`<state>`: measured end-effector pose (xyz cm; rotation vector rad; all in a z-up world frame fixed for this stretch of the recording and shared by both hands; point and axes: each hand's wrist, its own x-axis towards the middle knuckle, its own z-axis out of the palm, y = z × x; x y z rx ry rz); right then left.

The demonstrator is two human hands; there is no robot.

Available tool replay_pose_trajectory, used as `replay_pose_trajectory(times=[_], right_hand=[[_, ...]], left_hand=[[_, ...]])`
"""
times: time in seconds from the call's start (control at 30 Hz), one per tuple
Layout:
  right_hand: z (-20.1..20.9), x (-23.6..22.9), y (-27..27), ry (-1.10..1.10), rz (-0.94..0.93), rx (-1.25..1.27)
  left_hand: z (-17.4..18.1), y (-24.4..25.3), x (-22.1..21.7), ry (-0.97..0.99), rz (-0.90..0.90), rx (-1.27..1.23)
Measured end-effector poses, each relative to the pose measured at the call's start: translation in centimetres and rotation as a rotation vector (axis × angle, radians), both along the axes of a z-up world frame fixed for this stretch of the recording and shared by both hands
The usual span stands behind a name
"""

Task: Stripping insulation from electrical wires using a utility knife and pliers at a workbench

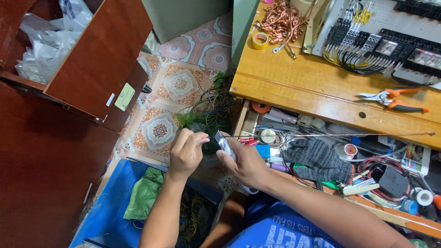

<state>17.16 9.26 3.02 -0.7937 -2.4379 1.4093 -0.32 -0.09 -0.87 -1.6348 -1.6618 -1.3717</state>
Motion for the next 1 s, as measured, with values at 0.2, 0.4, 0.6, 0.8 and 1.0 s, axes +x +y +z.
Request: replay_pose_trajectory(times=[0.2,0.4,0.6,0.8,1.0], right_hand=[[0.1,0.3,0.3,0.016,0.016,0.040],[-0.2,1.0,0.3,-0.054,0.037,0.036],[1.4,3.3,2.9,-0.048,-0.043,-0.127],[0.2,3.3,1.1,0.042,0.100,-0.096],[0.4,2.1,0.3,0.012,0.058,0.039]], left_hand=[[-0.3,0.3,0.0,-0.031,0.020,0.003],[-1.3,0.0,0.2,-0.054,0.012,-0.010],[-2.0,0.5,-0.1,-0.085,0.014,-0.022],[-0.2,0.9,-0.2,-0.053,-0.009,0.019],[-0.2,0.6,-0.1,-0.050,-0.011,0.005]])
